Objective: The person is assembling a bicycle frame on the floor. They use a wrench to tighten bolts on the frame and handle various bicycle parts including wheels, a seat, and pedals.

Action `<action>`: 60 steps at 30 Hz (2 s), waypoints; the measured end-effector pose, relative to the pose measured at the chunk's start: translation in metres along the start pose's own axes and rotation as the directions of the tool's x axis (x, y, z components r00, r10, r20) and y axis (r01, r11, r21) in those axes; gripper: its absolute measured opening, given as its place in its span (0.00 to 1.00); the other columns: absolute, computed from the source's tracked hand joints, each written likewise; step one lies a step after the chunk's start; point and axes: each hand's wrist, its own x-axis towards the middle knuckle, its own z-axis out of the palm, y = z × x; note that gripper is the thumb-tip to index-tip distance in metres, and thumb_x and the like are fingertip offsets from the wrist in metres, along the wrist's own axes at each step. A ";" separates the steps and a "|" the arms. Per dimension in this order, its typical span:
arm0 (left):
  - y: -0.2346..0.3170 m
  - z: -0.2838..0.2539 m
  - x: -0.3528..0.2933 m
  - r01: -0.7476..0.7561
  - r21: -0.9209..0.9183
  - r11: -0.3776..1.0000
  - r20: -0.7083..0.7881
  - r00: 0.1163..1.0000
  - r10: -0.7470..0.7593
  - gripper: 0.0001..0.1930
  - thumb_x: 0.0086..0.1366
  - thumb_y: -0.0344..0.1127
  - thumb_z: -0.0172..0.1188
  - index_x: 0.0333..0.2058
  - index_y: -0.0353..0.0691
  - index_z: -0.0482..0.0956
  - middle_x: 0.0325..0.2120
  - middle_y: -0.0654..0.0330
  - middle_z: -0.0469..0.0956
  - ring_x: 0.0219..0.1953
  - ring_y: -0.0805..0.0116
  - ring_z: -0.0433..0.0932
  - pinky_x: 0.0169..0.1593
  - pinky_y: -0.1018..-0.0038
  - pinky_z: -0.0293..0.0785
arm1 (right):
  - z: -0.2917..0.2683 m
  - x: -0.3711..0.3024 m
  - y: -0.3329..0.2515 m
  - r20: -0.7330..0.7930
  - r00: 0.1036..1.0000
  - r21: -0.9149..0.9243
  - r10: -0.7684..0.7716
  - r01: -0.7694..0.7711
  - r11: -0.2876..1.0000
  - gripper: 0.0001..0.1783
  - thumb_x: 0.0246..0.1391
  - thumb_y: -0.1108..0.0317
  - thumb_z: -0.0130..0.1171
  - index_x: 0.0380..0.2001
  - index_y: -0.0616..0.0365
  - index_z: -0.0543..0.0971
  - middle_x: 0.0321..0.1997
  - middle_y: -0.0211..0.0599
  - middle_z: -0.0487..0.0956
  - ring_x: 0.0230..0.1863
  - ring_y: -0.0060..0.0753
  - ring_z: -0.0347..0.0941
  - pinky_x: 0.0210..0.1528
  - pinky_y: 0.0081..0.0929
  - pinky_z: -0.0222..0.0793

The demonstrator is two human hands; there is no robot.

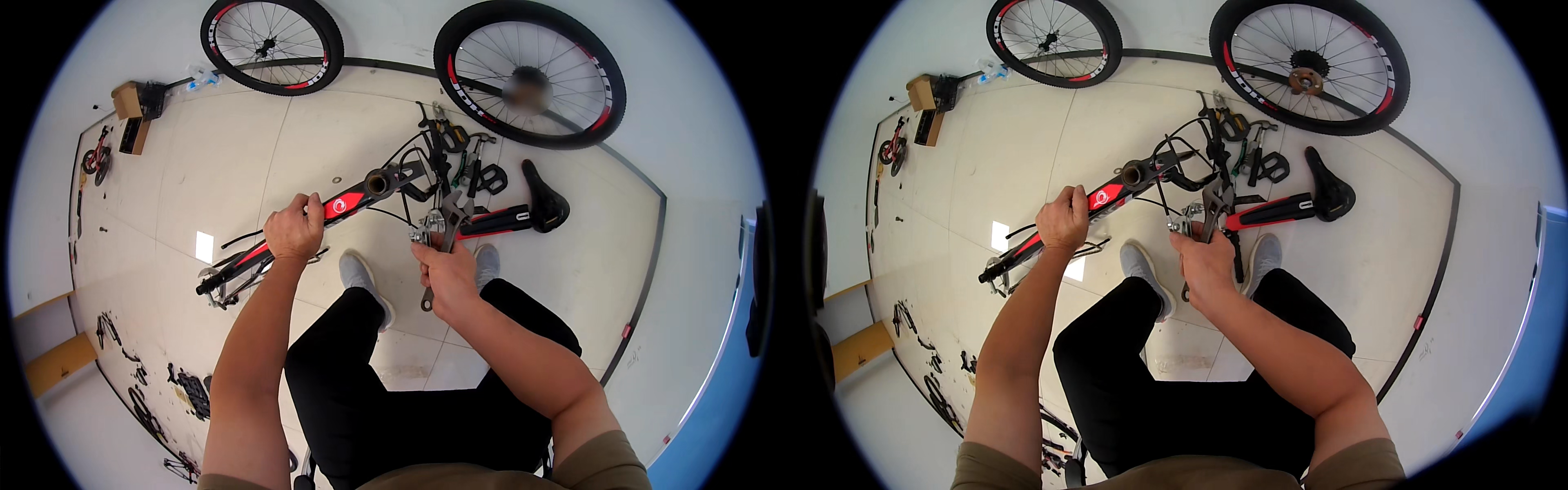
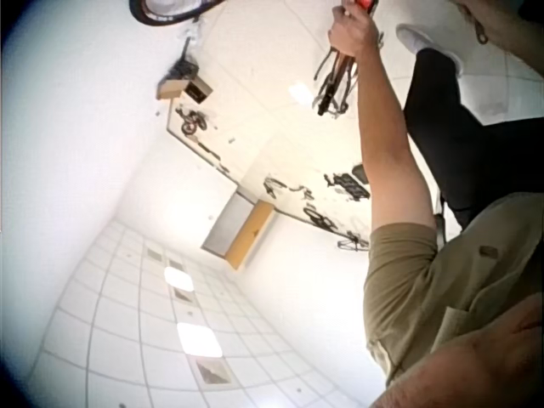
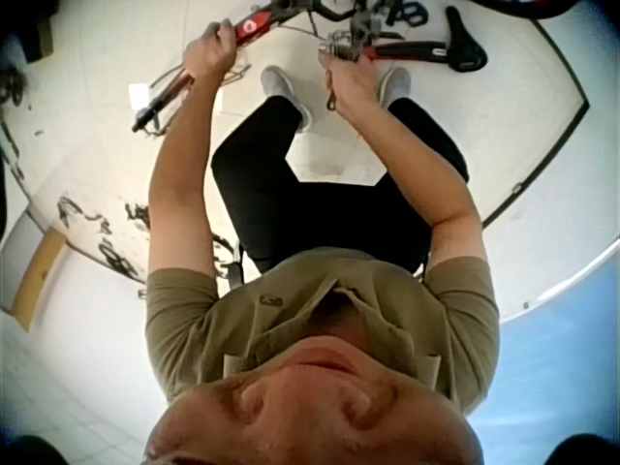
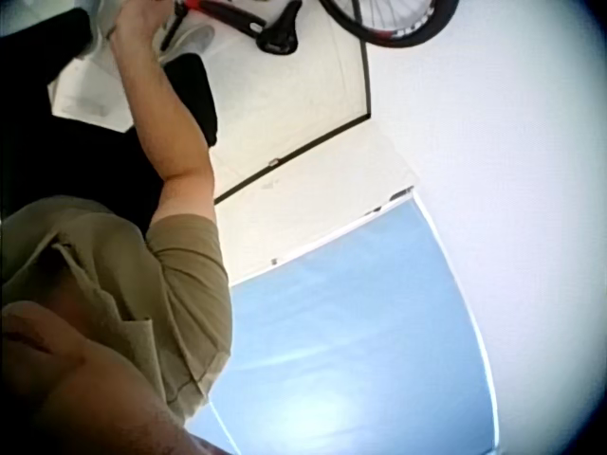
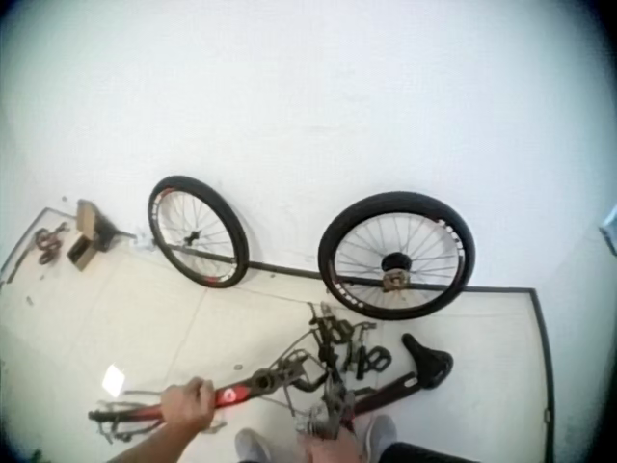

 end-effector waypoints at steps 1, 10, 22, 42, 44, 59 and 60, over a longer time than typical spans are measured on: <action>0.000 0.000 0.000 0.000 0.002 1.000 0.003 1.000 0.000 0.21 0.70 0.53 0.46 0.30 0.46 0.81 0.18 0.50 0.78 0.25 0.42 0.78 0.31 0.52 0.72 | 0.000 0.005 0.001 -0.031 0.999 -0.027 -0.026 0.025 0.999 0.13 0.51 0.75 0.65 0.40 0.60 0.76 0.28 0.26 0.74 0.22 0.16 0.63 0.20 0.21 0.55; -0.003 0.004 0.000 0.016 0.037 0.999 -0.015 1.000 -0.016 0.20 0.67 0.53 0.49 0.31 0.46 0.83 0.17 0.51 0.79 0.22 0.43 0.77 0.32 0.53 0.73 | 0.004 0.024 -0.002 -0.001 1.000 -0.008 -0.025 0.025 1.000 0.15 0.48 0.79 0.64 0.41 0.59 0.78 0.31 0.27 0.76 0.23 0.17 0.63 0.22 0.20 0.57; -0.004 0.006 0.000 0.000 0.029 1.000 -0.026 1.000 0.001 0.19 0.67 0.52 0.49 0.30 0.47 0.83 0.16 0.51 0.78 0.22 0.43 0.77 0.32 0.53 0.73 | 0.000 0.034 0.005 0.088 0.996 0.091 0.026 -0.034 0.995 0.17 0.46 0.81 0.61 0.42 0.60 0.78 0.33 0.28 0.76 0.25 0.19 0.65 0.21 0.19 0.58; 0.000 0.000 -0.002 0.038 0.043 0.998 0.009 0.999 -0.038 0.23 0.66 0.57 0.47 0.30 0.49 0.84 0.15 0.57 0.79 0.22 0.51 0.78 0.33 0.60 0.74 | -0.005 0.032 -0.008 0.115 0.990 0.126 0.087 -0.101 0.987 0.15 0.50 0.82 0.52 0.41 0.56 0.68 0.41 0.41 0.77 0.28 0.26 0.67 0.24 0.22 0.59; 0.000 0.000 -0.002 0.042 0.042 0.998 0.015 0.999 -0.043 0.23 0.66 0.57 0.47 0.30 0.49 0.84 0.15 0.57 0.79 0.22 0.51 0.78 0.33 0.60 0.74 | -0.002 0.029 -0.008 0.120 0.991 0.090 0.066 -0.077 0.993 0.14 0.50 0.82 0.54 0.40 0.56 0.69 0.39 0.39 0.76 0.28 0.25 0.67 0.24 0.22 0.59; -0.002 0.002 -0.003 0.005 0.042 0.999 -0.052 0.999 -0.003 0.22 0.66 0.56 0.48 0.28 0.48 0.84 0.14 0.56 0.78 0.20 0.50 0.77 0.30 0.60 0.73 | 0.014 0.031 0.001 0.114 0.992 0.116 0.054 -0.067 0.991 0.09 0.55 0.81 0.52 0.39 0.57 0.70 0.33 0.33 0.70 0.28 0.27 0.68 0.23 0.23 0.59; -0.002 0.001 -0.003 0.006 0.042 0.999 -0.044 0.999 -0.005 0.22 0.66 0.57 0.48 0.28 0.48 0.84 0.14 0.56 0.78 0.20 0.50 0.77 0.30 0.60 0.73 | 0.015 0.032 0.002 0.103 0.992 0.141 0.066 -0.080 0.987 0.09 0.55 0.81 0.52 0.39 0.57 0.70 0.32 0.33 0.70 0.27 0.27 0.67 0.22 0.23 0.59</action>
